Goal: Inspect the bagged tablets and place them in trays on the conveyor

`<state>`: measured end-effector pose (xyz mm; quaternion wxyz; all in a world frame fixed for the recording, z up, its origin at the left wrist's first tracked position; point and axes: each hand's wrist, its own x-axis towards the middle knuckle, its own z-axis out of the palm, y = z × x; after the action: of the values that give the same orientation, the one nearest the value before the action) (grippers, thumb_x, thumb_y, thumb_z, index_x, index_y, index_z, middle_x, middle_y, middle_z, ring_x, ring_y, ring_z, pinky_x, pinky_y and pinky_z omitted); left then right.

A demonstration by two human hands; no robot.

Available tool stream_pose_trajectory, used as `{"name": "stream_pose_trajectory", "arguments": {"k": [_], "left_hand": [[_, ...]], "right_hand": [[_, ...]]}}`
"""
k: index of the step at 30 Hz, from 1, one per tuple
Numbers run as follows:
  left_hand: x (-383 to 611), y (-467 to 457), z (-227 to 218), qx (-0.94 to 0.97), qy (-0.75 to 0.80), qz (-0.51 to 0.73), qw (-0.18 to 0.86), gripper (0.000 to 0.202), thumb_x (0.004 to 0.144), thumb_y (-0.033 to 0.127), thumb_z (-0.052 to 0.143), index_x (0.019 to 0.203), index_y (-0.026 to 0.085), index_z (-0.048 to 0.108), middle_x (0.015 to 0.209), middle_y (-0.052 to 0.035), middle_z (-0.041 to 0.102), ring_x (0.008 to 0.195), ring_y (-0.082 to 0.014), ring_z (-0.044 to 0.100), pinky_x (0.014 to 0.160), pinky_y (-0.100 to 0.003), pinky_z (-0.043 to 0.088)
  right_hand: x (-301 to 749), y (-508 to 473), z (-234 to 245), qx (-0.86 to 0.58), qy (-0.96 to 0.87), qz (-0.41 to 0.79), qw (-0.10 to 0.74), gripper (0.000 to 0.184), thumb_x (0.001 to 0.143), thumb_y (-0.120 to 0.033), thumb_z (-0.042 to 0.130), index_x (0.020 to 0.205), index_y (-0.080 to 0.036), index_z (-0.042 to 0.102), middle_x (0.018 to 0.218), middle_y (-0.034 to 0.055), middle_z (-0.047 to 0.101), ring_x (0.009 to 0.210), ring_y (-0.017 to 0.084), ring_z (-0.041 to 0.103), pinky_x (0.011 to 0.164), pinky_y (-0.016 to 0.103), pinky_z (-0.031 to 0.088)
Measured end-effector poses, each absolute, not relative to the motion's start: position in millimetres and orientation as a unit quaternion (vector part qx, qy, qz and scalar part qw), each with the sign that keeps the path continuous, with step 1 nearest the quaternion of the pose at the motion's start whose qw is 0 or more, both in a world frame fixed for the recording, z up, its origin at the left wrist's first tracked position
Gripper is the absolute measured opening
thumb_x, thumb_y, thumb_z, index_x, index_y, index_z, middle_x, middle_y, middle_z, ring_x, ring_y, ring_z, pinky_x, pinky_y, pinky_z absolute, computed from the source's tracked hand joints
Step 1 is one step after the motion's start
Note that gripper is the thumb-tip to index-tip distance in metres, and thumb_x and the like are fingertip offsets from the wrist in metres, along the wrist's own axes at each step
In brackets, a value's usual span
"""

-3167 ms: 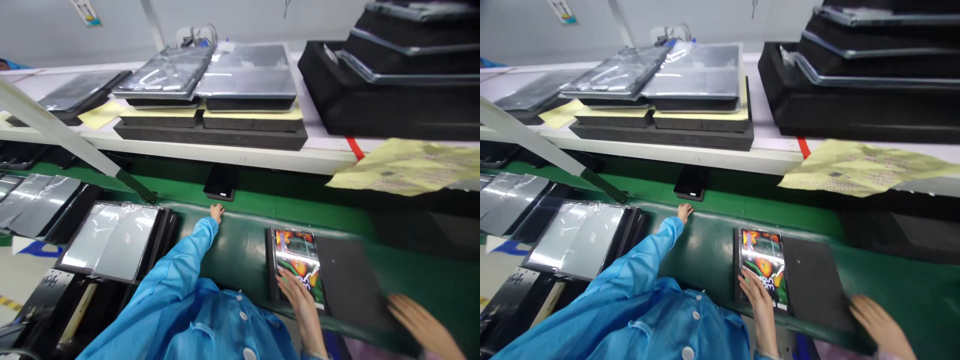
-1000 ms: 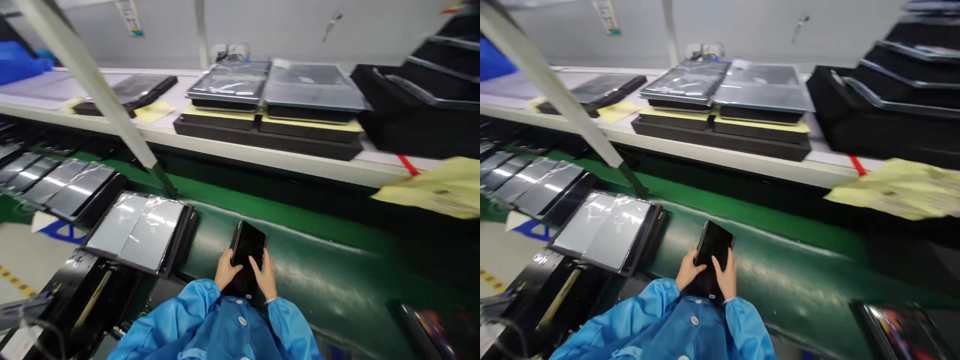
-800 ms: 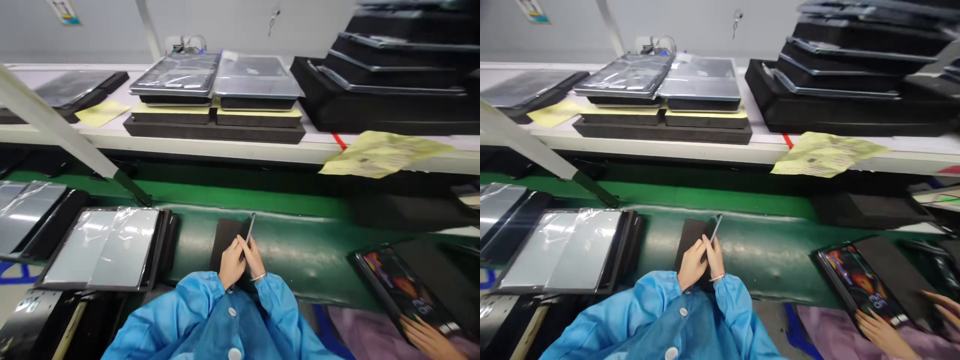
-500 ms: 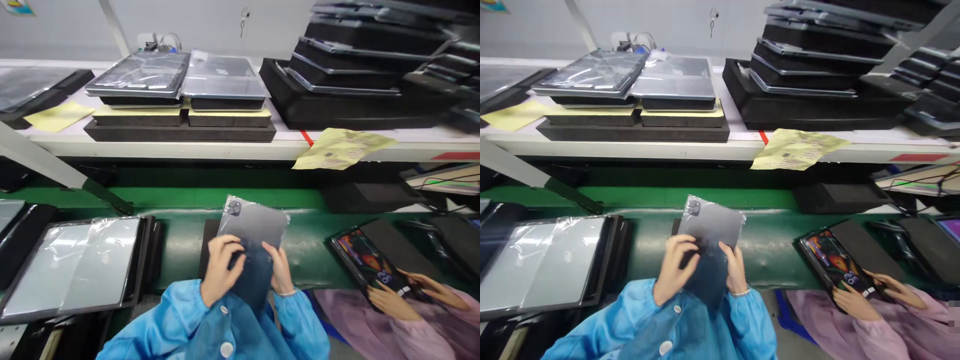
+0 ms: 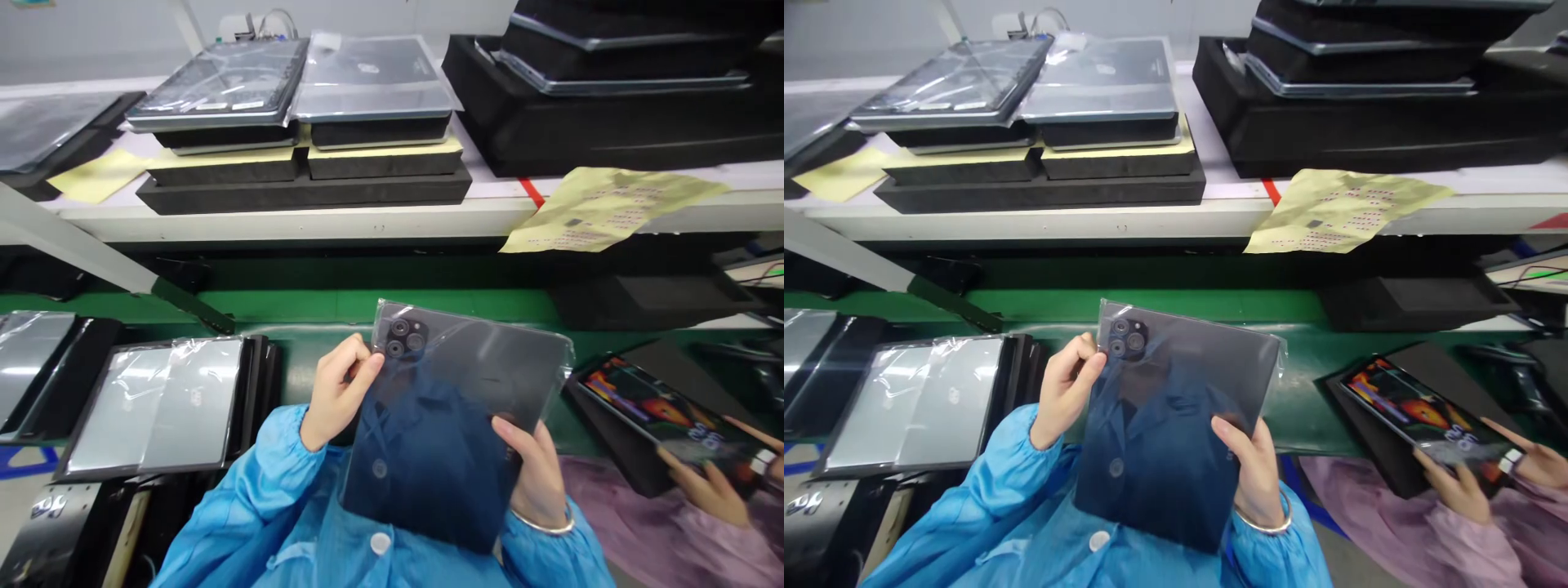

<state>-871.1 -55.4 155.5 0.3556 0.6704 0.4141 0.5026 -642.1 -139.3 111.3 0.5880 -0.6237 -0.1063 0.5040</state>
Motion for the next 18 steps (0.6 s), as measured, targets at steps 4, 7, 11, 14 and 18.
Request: {"name": "stream_pose_trajectory", "arguments": {"k": [4, 7, 11, 14, 18], "left_hand": [[-872.6, -52.8, 152.7, 0.640, 0.445, 0.486, 0.394, 0.039, 0.102, 0.049, 0.053, 0.076, 0.021, 0.046, 0.071, 0.0022, 0.043, 0.064, -0.0130, 0.042, 0.061, -0.027, 0.035], [-874.9, -54.2, 125.4, 0.602, 0.478, 0.424, 0.478, 0.035, 0.100, 0.057, 0.053, 0.093, 0.022, 0.050, 0.082, 0.0013, 0.053, 0.072, -0.0138, 0.052, 0.068, -0.026, 0.044], [-879.5, -58.9, 41.5, 0.553, 0.558, 0.357, 0.505, 0.029, 0.098, 0.046, 0.058, 0.114, 0.022, 0.055, 0.108, -0.0034, 0.067, 0.097, -0.0195, 0.065, 0.087, -0.031, 0.053], [-885.3, -59.2, -31.9, 0.501, 0.644, 0.354, 0.458, 0.022, 0.098, 0.032, 0.057, 0.117, 0.019, 0.055, 0.115, -0.0079, 0.068, 0.108, -0.0229, 0.065, 0.100, -0.039, 0.051], [-896.8, -54.5, -98.3, 0.458, 0.725, 0.318, 0.403, 0.032, 0.097, 0.026, 0.061, 0.127, 0.015, 0.056, 0.126, -0.0114, 0.063, 0.119, -0.0265, 0.061, 0.106, -0.050, 0.049]], "right_hand": [[-645.9, -132.4, 113.2, -0.630, -0.087, 0.522, 0.568, 0.045, 0.041, -0.043, 0.091, 0.076, -0.019, 0.075, 0.076, 0.0079, 0.074, 0.073, 0.029, 0.070, 0.062, 0.037, 0.055], [-647.8, -115.5, 91.4, -0.621, -0.147, 0.529, 0.559, 0.049, 0.051, -0.050, 0.089, 0.086, -0.019, 0.075, 0.088, 0.0068, 0.076, 0.082, 0.027, 0.071, 0.073, 0.037, 0.057], [-661.9, -74.7, 23.7, -0.602, -0.250, 0.522, 0.551, 0.056, 0.063, -0.052, 0.087, 0.105, -0.020, 0.070, 0.111, 0.0048, 0.074, 0.107, 0.025, 0.067, 0.095, 0.037, 0.054], [-685.8, -49.9, -40.3, -0.610, -0.291, 0.526, 0.516, 0.051, 0.066, -0.047, 0.087, 0.101, -0.016, 0.067, 0.103, 0.0061, 0.073, 0.099, 0.023, 0.067, 0.097, 0.040, 0.053], [-714.1, -43.3, -109.5, -0.656, -0.320, 0.509, 0.455, 0.030, 0.091, -0.039, 0.072, 0.107, -0.014, 0.065, 0.107, 0.0065, 0.068, 0.102, 0.021, 0.066, 0.099, 0.044, 0.052]]}}
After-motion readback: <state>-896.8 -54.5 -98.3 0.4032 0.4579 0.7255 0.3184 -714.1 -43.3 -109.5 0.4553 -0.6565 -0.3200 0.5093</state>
